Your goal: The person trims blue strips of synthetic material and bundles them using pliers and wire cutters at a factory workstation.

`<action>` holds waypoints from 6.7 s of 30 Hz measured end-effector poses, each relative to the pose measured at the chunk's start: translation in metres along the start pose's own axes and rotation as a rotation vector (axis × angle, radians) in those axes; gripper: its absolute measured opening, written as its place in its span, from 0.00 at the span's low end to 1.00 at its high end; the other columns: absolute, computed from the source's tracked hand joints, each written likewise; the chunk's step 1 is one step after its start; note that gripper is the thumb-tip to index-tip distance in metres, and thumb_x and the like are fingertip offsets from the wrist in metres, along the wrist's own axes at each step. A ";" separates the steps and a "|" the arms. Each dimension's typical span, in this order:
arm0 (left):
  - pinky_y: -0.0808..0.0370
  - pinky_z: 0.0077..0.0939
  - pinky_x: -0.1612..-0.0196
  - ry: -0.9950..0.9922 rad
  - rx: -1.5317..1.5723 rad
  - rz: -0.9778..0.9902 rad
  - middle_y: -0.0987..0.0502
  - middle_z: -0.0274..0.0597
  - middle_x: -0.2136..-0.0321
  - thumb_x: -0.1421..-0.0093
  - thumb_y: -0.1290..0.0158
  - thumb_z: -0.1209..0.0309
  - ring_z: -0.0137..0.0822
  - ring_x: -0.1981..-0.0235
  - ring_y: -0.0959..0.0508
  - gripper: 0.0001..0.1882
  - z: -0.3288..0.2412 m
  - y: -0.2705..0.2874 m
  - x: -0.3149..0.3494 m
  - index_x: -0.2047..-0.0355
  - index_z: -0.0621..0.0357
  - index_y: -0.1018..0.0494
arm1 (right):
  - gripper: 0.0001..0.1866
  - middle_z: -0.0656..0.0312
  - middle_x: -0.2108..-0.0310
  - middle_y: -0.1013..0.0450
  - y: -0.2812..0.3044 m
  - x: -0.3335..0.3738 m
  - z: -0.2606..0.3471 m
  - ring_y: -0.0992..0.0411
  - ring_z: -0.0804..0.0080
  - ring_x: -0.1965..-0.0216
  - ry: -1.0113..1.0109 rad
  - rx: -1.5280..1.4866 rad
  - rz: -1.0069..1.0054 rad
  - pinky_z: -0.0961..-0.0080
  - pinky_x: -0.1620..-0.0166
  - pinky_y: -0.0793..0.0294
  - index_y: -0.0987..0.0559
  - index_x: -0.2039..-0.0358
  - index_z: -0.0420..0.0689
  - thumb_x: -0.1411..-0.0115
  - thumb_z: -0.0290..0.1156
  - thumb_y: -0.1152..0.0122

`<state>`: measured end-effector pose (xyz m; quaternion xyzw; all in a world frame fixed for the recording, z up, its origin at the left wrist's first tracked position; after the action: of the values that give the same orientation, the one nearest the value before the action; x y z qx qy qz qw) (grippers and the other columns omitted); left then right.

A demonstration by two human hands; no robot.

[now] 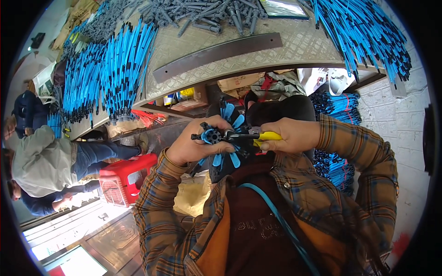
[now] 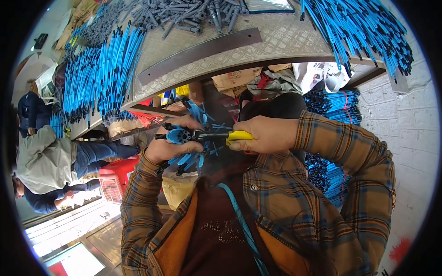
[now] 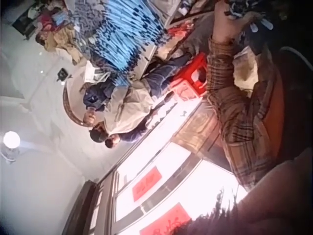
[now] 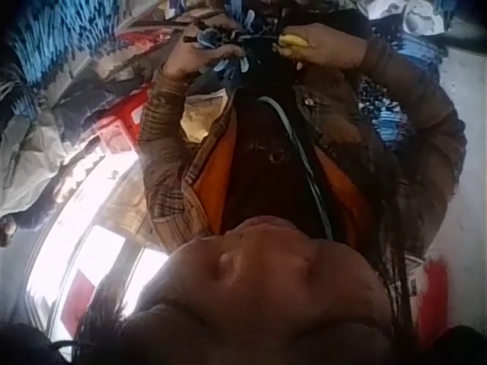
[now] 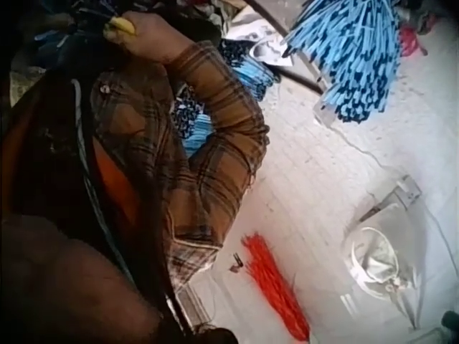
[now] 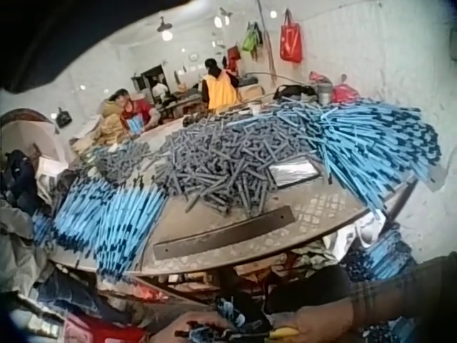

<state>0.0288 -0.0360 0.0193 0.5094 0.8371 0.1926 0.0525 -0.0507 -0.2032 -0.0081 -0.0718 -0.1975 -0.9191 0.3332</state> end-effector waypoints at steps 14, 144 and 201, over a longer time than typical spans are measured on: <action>0.31 0.20 0.71 -0.052 -0.092 -0.160 0.27 0.36 0.77 0.56 0.37 0.70 0.27 0.76 0.29 0.15 0.002 -0.009 -0.006 0.71 0.61 0.29 | 0.18 0.50 0.80 0.31 0.025 0.010 0.030 0.30 0.50 0.76 -0.108 0.426 -0.053 0.61 0.74 0.35 0.33 0.70 0.42 0.44 0.45 0.47; 0.31 0.21 0.61 -0.302 -0.009 -0.975 0.26 0.40 0.70 0.42 0.53 0.77 0.29 0.67 0.27 0.07 -0.011 0.094 -0.013 0.64 0.66 0.30 | 0.11 0.71 0.91 0.43 0.282 0.086 0.022 0.48 0.85 0.93 -0.030 -0.123 -1.147 0.86 0.88 0.51 0.33 0.72 0.46 0.37 0.39 0.57; 0.41 0.18 0.82 -0.202 1.002 -0.110 0.30 0.41 0.85 0.39 0.57 0.62 0.25 0.88 0.37 0.17 -0.032 0.033 -0.011 0.61 0.66 0.30 | 0.11 0.67 0.76 0.29 0.312 0.130 0.025 0.32 0.82 0.76 0.001 0.445 -1.301 0.84 0.72 0.30 0.27 0.68 0.40 0.39 0.35 0.53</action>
<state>0.0529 -0.0410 0.0600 0.4431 0.8430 -0.2853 -0.1075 0.0491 -0.4875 0.1470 0.1320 -0.3843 -0.8699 -0.2796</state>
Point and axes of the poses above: each hand's wrist, its own x-axis away from the middle knuckle, its own y-axis out of the back of the hand, z = x × y, the point moved 5 cm from there along -x, towards the middle knuckle
